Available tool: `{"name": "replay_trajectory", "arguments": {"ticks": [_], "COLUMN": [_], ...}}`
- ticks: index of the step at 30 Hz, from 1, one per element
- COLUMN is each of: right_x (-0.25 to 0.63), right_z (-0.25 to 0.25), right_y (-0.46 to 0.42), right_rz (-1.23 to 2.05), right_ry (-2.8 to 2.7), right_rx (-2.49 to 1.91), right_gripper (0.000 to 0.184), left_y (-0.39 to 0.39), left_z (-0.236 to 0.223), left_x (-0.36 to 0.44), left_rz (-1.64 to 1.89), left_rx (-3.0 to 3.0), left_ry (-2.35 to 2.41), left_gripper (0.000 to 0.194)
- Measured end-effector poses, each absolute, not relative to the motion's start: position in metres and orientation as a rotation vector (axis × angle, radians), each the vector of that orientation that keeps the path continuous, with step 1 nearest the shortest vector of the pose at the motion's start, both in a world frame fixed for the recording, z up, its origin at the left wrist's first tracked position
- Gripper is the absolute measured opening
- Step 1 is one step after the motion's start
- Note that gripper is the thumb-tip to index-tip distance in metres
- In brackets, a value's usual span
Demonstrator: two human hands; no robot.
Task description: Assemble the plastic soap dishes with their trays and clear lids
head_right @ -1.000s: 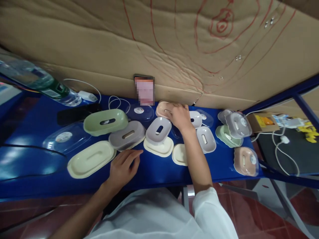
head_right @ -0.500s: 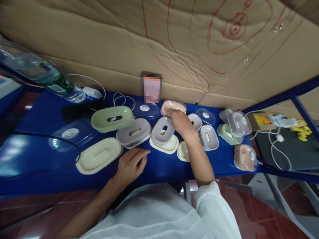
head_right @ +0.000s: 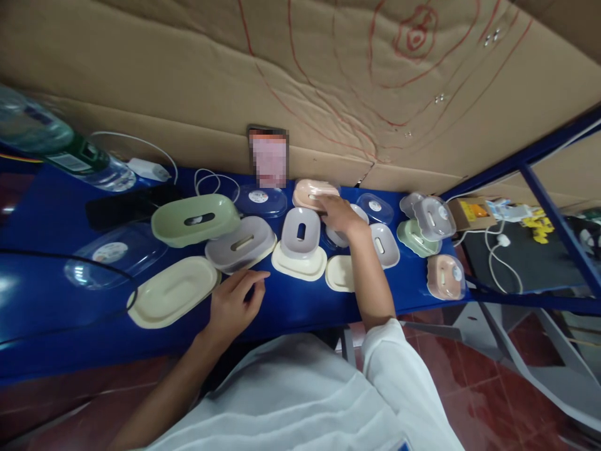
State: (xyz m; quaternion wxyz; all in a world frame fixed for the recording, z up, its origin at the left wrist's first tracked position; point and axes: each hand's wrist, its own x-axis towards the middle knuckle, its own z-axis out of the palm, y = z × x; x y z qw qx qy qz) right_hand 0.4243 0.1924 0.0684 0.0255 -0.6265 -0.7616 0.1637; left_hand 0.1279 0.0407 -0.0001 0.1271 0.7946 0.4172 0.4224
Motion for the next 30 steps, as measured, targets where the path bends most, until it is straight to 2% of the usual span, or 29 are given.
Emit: {"name": "replay_trajectory", "arguments": {"ticks": [2, 8, 18, 30], "right_x": [0.424, 0.425, 0.427, 0.472], "right_z": [0.068, 0.086, 0.093, 0.143], "right_y": [0.192, 0.191, 0.191, 0.157], "right_rz": [0.478, 0.438, 0.558, 0.483], "right_ry": [-2.367, -2.384, -2.348, -2.155], "right_rx": [-1.963, -1.788, -1.816, -1.704], "right_gripper": [0.062, 0.038, 0.031, 0.033], "left_y": [0.040, 0.040, 0.041, 0.041], "left_z": [-0.001, -0.002, -0.002, -0.003], "left_x": [0.128, 0.129, 0.131, 0.130], "left_rz": [1.210, 1.160, 1.143, 1.082], "left_rx": [2.318, 2.330, 2.376, 2.379], "left_ry": [1.189, 1.142, 1.134, 1.123], "left_gripper": [0.022, 0.022, 0.020, 0.021]}}
